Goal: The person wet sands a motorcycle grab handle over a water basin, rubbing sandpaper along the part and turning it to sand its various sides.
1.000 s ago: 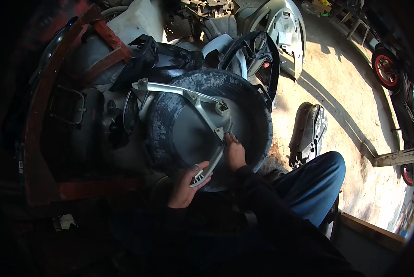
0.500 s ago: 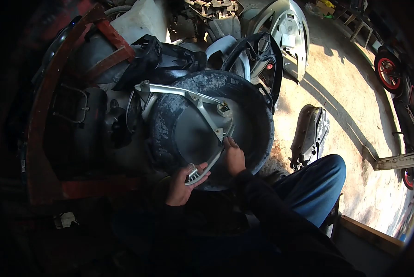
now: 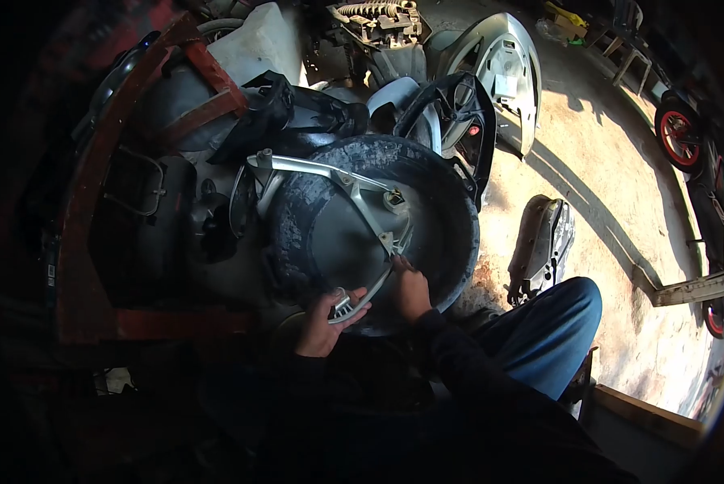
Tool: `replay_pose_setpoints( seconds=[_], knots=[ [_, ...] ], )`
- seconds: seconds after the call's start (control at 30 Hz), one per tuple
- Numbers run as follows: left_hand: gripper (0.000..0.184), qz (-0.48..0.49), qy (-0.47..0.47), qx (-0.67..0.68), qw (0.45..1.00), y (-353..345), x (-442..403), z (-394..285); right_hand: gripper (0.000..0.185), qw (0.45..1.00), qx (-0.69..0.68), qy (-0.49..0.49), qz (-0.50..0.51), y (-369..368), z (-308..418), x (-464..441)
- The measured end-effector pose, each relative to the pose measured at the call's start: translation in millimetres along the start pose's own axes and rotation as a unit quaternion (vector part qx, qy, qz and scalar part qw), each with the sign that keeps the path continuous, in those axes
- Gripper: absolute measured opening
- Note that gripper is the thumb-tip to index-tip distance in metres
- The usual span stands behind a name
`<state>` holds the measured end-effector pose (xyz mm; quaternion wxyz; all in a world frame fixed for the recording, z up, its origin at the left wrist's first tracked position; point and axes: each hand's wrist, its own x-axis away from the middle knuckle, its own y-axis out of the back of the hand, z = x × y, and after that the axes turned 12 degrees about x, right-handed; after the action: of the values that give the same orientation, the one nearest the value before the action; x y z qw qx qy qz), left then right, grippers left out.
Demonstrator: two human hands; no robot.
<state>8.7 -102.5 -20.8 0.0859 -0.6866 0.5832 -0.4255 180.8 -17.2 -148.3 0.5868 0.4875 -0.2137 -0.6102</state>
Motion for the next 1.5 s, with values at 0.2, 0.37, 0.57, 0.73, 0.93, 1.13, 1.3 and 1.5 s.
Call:
replay_pose_setpoints(
  seconds=[0.2,0.37,0.57,0.73,0.93,1.13,1.3,1.5],
  knots=[
    [0.033,-0.003,-0.008,0.010,1.000,3,1,1,0.042,0.992,-0.037,-0.053,0.108,-7,-9,-11],
    [0.035,0.007,-0.011,0.049,0.999,8,-5,5,0.045,0.991,-0.046,-0.038,0.121,-4,-14,-23],
    [0.035,0.001,-0.010,0.046,0.999,3,-2,4,0.049,0.991,-0.053,-0.047,0.114,-1,-3,-5],
    [0.036,0.010,-0.015,0.035,0.999,0,-1,3,0.053,0.937,-0.085,-0.124,0.316,13,-15,-56],
    [0.034,0.000,0.005,0.010,1.000,-1,-1,3,0.057,0.987,0.020,0.093,0.132,8,6,-29],
    [0.035,0.014,-0.004,-0.006,1.000,-3,-5,1,0.055,0.987,0.066,0.116,0.088,-8,-2,-22],
    [0.034,0.001,0.004,0.024,1.000,4,-5,8,0.054,0.978,0.083,0.128,0.145,-2,0,-62],
    [0.035,-0.001,0.005,0.013,1.000,2,-5,5,0.051,0.973,0.093,0.166,0.131,8,1,-50]
  ],
)
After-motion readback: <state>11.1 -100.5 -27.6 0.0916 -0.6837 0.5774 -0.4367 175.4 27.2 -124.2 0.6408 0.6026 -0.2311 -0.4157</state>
